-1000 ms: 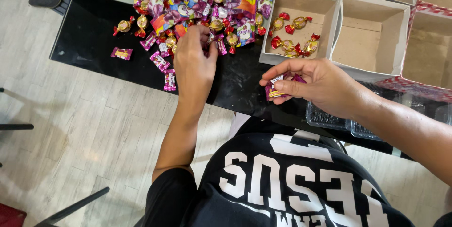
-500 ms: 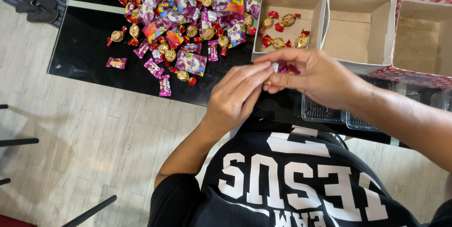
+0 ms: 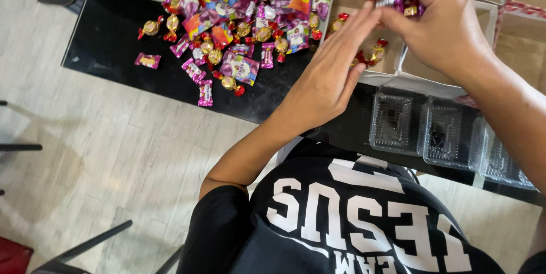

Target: The person sorts various wrapped candies from a large pile on a table and places them into several small cardboard boxes and plastic containers by hand.

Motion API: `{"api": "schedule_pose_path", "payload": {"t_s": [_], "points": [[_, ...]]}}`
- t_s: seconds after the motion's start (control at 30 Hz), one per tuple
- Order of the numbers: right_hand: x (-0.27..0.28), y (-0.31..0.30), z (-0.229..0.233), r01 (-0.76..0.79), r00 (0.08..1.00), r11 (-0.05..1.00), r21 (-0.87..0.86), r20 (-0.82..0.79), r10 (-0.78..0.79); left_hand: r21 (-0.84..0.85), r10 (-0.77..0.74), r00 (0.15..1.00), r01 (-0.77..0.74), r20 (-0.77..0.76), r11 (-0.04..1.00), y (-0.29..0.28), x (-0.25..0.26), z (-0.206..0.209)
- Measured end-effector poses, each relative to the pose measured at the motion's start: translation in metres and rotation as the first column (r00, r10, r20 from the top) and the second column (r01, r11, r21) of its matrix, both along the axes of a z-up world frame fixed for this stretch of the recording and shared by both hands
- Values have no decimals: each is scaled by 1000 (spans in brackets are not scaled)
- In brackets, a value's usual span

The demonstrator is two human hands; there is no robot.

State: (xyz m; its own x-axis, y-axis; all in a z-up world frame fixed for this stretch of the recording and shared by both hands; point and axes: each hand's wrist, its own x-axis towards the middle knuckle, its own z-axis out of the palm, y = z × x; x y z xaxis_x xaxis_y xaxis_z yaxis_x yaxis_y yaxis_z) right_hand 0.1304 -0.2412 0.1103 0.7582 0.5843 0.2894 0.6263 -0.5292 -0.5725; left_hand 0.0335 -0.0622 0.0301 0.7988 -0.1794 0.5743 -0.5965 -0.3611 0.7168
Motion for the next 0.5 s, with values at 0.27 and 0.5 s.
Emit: {"api": "schedule_pose_path", "payload": {"t_s": [0.27, 0.5], "points": [[-15, -12, 16, -138, 873, 962, -236, 429, 231, 166, 186, 973, -207, 134, 964, 48, -39, 5], [-56, 11, 45, -176, 848, 937, -303, 436, 300, 167, 608, 760, -646, 229, 745, 145, -87, 24]]}}
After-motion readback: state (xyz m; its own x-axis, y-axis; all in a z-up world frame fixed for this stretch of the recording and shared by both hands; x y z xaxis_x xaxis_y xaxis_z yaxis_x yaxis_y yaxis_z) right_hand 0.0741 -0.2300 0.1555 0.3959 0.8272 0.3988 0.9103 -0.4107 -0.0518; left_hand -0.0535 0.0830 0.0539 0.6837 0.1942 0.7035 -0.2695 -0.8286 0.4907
